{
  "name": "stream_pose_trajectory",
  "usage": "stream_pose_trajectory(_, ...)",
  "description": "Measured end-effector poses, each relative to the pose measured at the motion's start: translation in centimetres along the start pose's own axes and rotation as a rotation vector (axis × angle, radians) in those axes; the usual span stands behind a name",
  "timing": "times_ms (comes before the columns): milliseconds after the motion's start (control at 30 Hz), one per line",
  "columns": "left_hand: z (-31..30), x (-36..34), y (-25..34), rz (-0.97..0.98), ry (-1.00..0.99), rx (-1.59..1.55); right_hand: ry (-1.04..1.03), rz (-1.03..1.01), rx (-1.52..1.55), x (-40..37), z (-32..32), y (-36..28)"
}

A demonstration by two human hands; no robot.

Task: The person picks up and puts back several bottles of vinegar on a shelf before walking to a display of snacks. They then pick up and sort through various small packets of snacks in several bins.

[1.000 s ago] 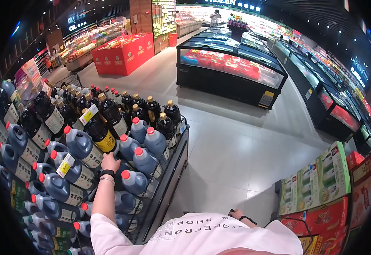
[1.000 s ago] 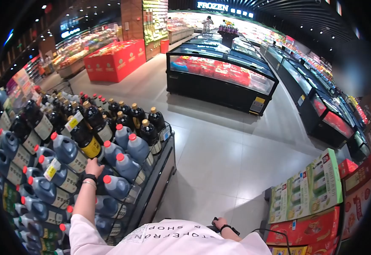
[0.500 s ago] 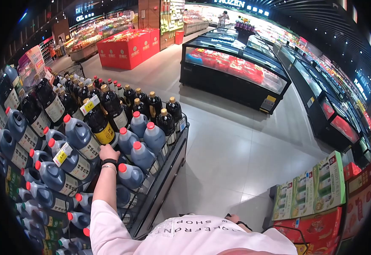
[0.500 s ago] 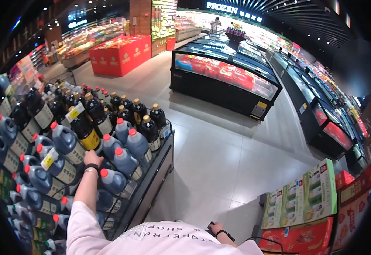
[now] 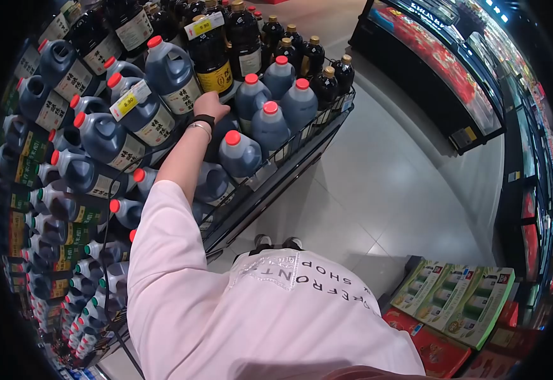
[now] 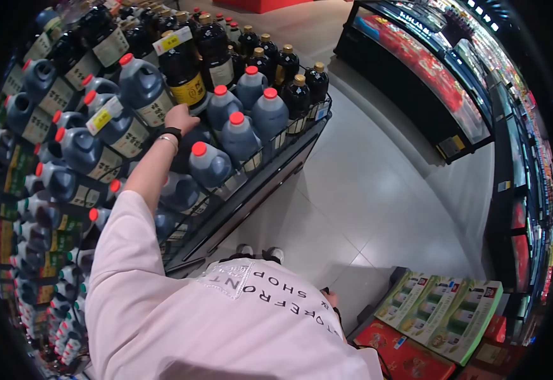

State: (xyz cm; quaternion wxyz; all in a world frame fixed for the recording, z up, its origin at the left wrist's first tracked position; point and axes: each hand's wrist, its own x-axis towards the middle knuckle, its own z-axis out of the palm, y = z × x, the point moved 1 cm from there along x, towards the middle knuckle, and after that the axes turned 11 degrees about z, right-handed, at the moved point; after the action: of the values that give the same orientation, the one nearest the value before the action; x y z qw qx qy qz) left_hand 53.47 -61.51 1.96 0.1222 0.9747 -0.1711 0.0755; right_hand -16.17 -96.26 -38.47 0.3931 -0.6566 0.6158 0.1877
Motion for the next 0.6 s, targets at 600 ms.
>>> stream_pose_trajectory(600, -7.1, -4.0, -1.3, 0.413, 0.134, -0.411, 0.089, -0.113, -0.124, 2.3, -1.6, -5.3)
